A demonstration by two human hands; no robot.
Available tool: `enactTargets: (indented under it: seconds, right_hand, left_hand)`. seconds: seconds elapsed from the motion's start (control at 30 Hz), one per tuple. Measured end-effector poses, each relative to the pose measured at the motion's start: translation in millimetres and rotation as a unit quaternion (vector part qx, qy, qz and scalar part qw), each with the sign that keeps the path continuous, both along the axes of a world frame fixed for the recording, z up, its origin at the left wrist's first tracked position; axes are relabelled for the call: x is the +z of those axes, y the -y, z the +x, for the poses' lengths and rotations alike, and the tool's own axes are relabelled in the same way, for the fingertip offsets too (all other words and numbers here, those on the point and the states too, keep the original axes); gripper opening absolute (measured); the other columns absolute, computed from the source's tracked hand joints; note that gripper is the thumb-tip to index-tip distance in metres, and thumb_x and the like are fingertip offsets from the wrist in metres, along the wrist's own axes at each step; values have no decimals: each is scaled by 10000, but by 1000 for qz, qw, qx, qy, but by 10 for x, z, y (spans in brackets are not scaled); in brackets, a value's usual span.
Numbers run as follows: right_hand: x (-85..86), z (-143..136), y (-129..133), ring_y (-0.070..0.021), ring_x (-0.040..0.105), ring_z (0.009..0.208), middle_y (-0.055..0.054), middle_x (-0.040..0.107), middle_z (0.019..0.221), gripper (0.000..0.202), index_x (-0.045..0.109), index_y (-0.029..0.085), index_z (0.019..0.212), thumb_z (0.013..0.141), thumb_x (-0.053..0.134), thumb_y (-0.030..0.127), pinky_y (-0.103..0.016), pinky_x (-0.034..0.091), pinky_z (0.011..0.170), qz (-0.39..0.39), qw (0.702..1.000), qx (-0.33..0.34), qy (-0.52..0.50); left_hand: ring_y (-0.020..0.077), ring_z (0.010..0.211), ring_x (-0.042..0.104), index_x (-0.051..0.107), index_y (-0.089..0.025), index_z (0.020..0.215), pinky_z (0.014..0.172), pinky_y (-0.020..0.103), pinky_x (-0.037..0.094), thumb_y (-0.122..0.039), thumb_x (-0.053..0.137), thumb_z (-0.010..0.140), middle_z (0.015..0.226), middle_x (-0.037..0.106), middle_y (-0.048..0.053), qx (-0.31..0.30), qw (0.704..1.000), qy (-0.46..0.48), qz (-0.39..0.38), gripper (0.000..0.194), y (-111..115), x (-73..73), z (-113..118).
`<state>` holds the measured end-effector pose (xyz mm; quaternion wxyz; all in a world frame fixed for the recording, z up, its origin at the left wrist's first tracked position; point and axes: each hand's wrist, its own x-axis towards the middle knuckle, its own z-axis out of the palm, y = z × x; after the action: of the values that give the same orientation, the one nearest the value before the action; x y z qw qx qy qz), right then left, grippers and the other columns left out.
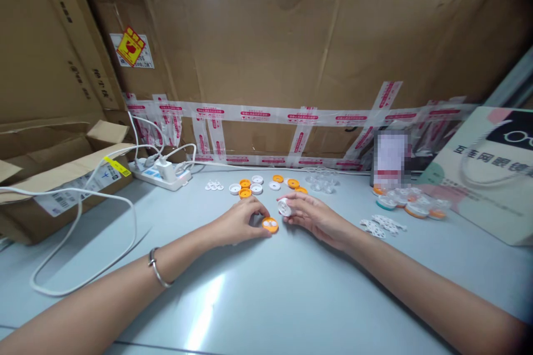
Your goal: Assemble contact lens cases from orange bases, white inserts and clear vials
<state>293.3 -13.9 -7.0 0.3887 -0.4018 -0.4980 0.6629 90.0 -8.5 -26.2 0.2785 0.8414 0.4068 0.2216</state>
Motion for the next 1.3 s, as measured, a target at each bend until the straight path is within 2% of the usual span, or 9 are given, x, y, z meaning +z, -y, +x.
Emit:
enactTargets:
  seconds: [0.13, 0.3, 0.43, 0.63, 0.83, 1.03, 1.3]
  right_hand:
    - [3, -51, -71, -87, 518, 571, 10, 583, 651, 301, 627, 142, 697, 661, 688, 434, -237, 426, 594, 44, 993, 15, 104]
    - [-91, -117, -158, -95, 487, 543, 16, 578, 591, 365, 662, 143, 712, 667, 652, 505, -236, 389, 551, 118, 967, 30, 223]
    - [-164, -179, -182, -99, 492, 545, 13, 592, 615, 366, 654, 151, 742, 660, 646, 508, -236, 394, 547, 157, 960, 13, 233]
    - [-212, -194, -165, -106, 477, 537, 17, 553, 547, 371, 625, 146, 634, 661, 637, 516, -239, 365, 533, 180, 946, 2, 269]
    - [-194, -167, -159, -111, 454, 521, 12, 553, 536, 362, 635, 140, 596, 681, 620, 491, -243, 314, 505, 216, 925, 13, 312]
    - [-176, -121, -179, -129, 500, 571, 3, 601, 584, 267, 659, 151, 629, 724, 580, 389, -247, 347, 550, 257, 902, 43, 343]
    - [-141, -136, -152, -137, 531, 586, -21, 650, 615, 274, 667, 158, 617, 709, 609, 409, -240, 372, 538, 282, 886, 52, 364]
  left_hand:
    - [193, 891, 525, 635, -192, 931, 790, 284, 408, -405, 679, 670, 965, 582, 47, 23, 1000, 14, 0, 339, -7, -47, 2]
    - [201, 895, 538, 645, -194, 912, 789, 280, 410, -403, 704, 630, 908, 609, 35, 42, 999, 22, 7, 355, -20, -85, 25]
    - [205, 883, 557, 651, -181, 874, 778, 273, 422, -440, 710, 601, 905, 620, 36, 56, 998, 21, 16, 380, -42, -119, 41]
    - [180, 760, 570, 654, -169, 822, 694, 256, 429, -507, 676, 602, 793, 631, 11, 54, 998, 17, 21, 404, -60, -167, 39]
    - [170, 693, 553, 657, -163, 777, 622, 245, 407, -553, 658, 589, 672, 602, 2, 65, 998, 14, 24, 433, -66, -184, 40]
    - [140, 587, 515, 640, -156, 697, 526, 219, 362, -552, 664, 564, 554, 536, -23, 72, 997, 11, 14, 418, -68, -167, 53]
    - [134, 583, 501, 641, -155, 699, 511, 214, 342, -568, 663, 562, 568, 536, -21, 70, 997, 22, -11, 435, -65, -166, 54]
